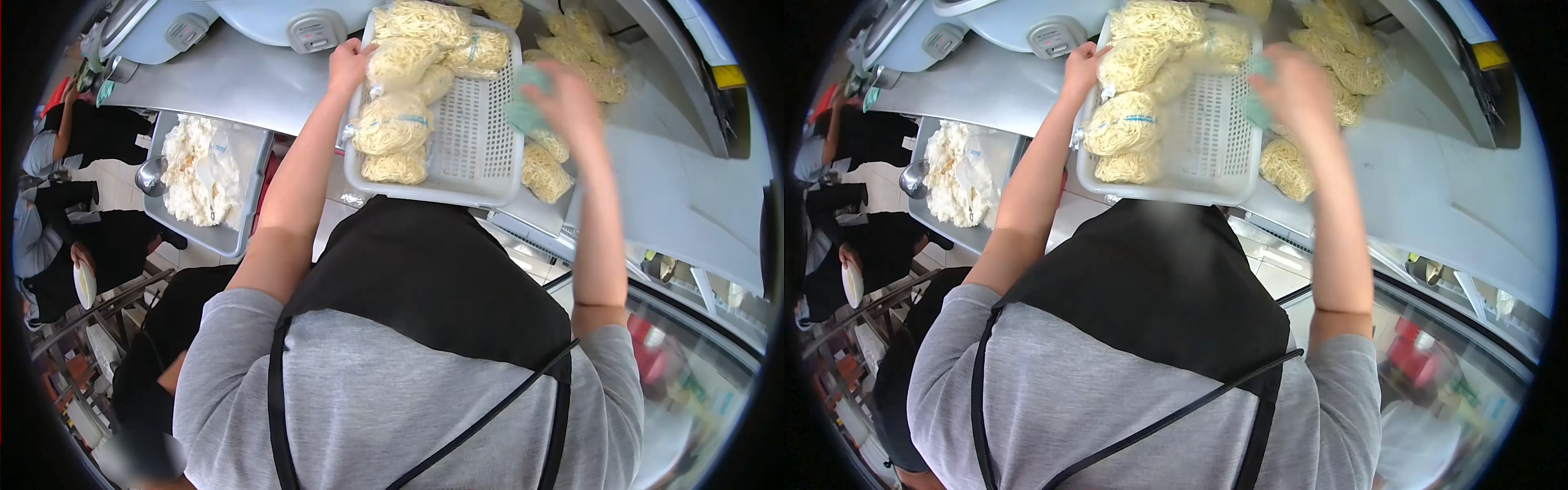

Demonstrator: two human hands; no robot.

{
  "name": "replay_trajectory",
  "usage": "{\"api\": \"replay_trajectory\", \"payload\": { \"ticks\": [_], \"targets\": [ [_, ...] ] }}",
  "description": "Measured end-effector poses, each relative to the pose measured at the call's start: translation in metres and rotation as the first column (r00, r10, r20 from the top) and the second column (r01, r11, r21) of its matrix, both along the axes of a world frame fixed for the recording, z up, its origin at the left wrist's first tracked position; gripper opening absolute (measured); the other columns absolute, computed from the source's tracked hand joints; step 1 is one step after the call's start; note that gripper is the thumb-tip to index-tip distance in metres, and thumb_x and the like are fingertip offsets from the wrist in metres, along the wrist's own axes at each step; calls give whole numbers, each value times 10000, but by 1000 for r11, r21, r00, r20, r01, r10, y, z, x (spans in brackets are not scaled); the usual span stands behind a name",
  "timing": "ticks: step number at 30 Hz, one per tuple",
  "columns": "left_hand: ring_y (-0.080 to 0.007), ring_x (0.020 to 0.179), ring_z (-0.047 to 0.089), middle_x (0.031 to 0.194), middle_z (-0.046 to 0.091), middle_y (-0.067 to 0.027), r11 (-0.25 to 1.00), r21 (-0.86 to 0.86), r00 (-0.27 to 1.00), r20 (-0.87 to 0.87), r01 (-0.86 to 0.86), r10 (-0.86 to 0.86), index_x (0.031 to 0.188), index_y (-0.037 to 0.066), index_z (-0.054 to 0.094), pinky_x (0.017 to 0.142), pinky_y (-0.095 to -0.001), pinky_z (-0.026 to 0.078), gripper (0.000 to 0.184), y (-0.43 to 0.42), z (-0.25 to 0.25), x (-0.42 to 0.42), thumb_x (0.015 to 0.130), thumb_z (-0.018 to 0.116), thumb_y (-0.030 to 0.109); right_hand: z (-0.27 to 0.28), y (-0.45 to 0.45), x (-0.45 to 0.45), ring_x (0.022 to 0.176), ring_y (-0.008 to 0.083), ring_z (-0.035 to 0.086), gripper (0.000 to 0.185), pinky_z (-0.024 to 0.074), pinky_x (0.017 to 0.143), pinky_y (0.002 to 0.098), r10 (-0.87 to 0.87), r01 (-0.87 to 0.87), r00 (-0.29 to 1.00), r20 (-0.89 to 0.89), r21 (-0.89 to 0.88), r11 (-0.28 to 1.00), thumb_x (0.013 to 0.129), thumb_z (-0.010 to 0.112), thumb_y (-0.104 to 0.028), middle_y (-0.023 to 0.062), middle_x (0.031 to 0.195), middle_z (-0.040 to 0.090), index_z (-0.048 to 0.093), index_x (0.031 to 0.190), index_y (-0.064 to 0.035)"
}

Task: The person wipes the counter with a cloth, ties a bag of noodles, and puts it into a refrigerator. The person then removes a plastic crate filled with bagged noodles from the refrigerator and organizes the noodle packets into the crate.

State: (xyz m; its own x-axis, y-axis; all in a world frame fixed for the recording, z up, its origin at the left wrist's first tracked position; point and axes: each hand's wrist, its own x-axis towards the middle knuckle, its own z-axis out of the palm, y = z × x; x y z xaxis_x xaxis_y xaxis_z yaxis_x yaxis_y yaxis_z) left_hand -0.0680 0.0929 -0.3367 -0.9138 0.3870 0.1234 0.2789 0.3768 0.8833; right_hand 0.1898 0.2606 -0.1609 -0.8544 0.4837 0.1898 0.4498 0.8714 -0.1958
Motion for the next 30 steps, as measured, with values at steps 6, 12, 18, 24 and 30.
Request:
{"api": "replay_trajectory", "payload": {
  "ticks": [6,12,18,24,30],
  "targets": [
    [-255,486,328,481,413,-132,1000,-25,1000,-1,-8,8,545,-2,374,497,-358,354,445,0,5,3,683,686,284,-159,-31,-58,892,309,545,281,443,777,396,215,-206,950,226,-64,976,731,472,-9,160,956,586,592,980,-60],
    [-259,478,333,476,403,-139,999,-15,999,-29,-28,27,542,-1,366,493,-365,350,455,3,9,8,680,688,289,-201,-36,6,794,323,571,139,475,683,399,642,-559,742,194,-350,752,646,526,0,174,819,586,618,749,9],
    [-150,509,310,491,371,-62,995,-61,992,-100,73,-79,553,16,366,488,-301,329,445,1,2,-2,712,646,323,-150,-55,18,763,297,580,167,484,667,361,672,-673,578,463,-196,713,661,549,-47,124,808,606,638,800,-20],
    [-299,535,429,547,473,-164,991,-121,996,-49,64,-71,577,-4,413,537,-380,376,412,-4,17,6,706,644,311,-102,-66,-17,813,291,598,179,485,664,354,397,-448,294,869,-242,861,698,536,-99,133,868,622,642,826,-31],
    [-305,559,471,553,495,-158,991,-136,998,-54,14,-21,586,1,431,554,-382,388,400,-1,14,8,705,638,323,-153,-41,-14,794,303,602,169,485,659,378,576,-461,715,396,-354,814,698,517,-74,162,831,620,630,805,-10]
  ]
}}
